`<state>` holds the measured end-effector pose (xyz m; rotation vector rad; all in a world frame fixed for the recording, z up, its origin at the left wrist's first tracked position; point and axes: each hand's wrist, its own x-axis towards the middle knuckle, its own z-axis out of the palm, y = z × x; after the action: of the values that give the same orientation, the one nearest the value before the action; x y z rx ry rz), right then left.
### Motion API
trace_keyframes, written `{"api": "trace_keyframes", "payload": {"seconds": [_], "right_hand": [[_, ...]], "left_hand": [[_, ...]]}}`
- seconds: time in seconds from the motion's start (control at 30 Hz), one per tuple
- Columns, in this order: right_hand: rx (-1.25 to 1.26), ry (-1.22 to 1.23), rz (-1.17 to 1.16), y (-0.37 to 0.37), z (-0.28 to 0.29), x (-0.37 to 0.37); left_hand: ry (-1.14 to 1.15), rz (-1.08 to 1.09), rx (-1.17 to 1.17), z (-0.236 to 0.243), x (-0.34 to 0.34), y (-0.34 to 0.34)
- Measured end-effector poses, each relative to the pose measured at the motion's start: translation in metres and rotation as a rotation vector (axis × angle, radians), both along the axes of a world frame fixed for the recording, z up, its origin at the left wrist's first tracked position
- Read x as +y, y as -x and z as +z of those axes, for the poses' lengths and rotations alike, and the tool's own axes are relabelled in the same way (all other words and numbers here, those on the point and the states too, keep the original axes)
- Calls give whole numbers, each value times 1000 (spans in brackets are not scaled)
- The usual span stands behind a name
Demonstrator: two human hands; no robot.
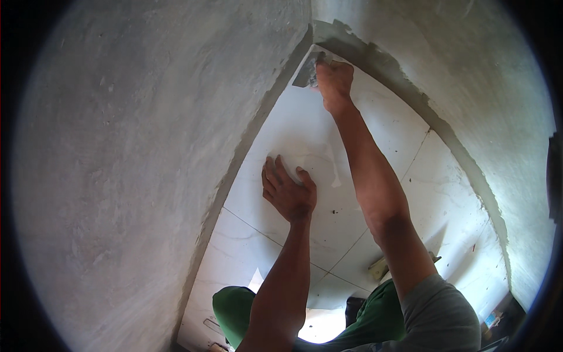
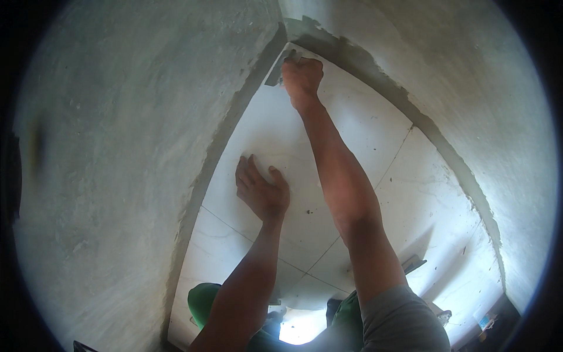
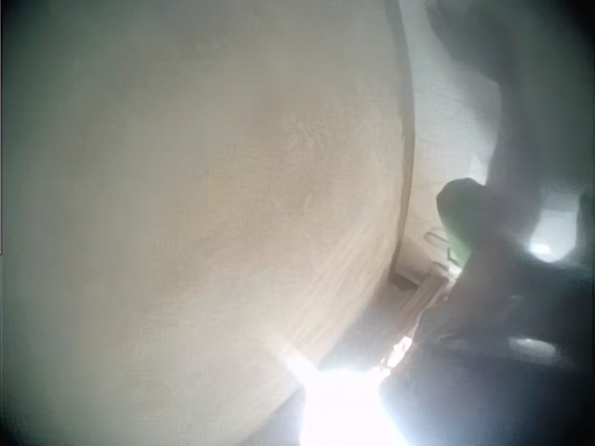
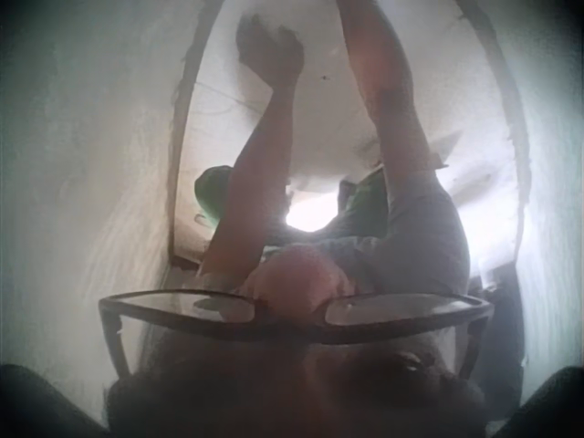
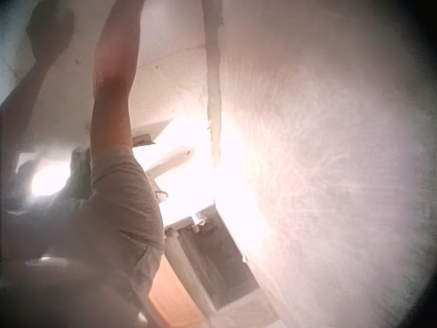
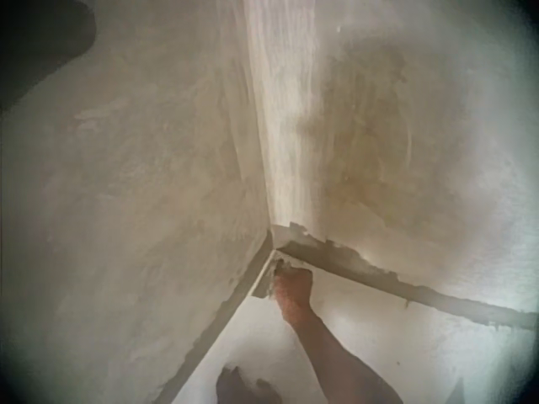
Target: The person applies plaster along the corner where a tiled floor meets a wall using a small metal spatula and a flat trowel, periodically taking fresh plaster from a bucket on the floor.
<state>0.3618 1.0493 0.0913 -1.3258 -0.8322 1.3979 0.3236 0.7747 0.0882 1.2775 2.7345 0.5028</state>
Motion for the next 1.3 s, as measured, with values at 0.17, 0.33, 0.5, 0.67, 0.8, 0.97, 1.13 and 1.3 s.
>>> {"api": "trace_keyframes", "payload": {"seconds": [0.17, 0.33, 0.5, 0.67, 0.8, 0.97, 1.13, 1.3], "right_hand": [[-111, 35, -64, 1, -26, 20], [21, -47, -169, 8, -6, 13], [-127, 105, -103, -22, -7, 30], [-125, 125, -19, -20, -17, 49], [-51, 86, -35, 0, -11, 57], [15, 29, 17, 5, -1, 47], [-177, 11, 9, -5, -10, 33], [-32, 38, 91, 12, -9, -17]], "left_hand": [[-11, -26, 21, 1, 3, -6], [-24, -7, 21, -1, -3, 3], [-22, -10, 1, 5, 0, 1], [-31, -17, -7, 3, 2, -3], [-15, -19, 7, 2, 2, -2], [-6, -10, 13, 0, 0, 1], [-2, -2, -6, 1, 2, -4], [-10, 0, 36, -4, -5, 3]]}}
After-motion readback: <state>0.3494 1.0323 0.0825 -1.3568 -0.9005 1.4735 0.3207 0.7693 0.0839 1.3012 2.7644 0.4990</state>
